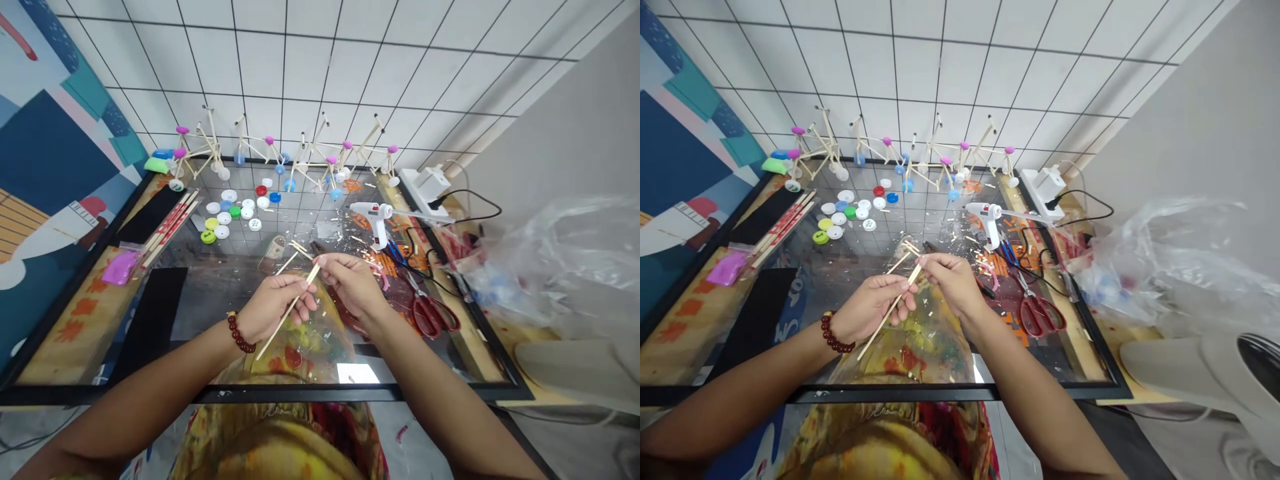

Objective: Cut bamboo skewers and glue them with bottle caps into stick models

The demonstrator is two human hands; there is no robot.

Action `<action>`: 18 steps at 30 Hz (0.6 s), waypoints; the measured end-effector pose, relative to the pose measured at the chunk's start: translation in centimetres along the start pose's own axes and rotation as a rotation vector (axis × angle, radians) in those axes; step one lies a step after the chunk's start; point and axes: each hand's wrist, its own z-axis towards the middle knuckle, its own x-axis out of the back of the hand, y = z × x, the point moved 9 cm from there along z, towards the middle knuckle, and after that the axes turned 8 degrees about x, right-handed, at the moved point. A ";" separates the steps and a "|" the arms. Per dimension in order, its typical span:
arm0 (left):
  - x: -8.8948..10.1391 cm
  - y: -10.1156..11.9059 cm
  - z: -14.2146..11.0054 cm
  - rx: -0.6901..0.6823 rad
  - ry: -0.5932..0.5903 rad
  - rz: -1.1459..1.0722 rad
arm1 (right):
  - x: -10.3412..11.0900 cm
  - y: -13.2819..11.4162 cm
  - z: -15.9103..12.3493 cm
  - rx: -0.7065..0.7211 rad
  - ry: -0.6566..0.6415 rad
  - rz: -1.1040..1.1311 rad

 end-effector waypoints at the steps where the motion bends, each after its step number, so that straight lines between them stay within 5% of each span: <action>1: 0.0 0.0 0.0 -0.002 -0.004 -0.003 | 0.0 0.1 0.0 -0.005 0.000 0.003; 18: 1.1 0.5 0.3 -0.021 0.083 0.024 | -0.4 0.1 0.3 -0.024 -0.098 0.077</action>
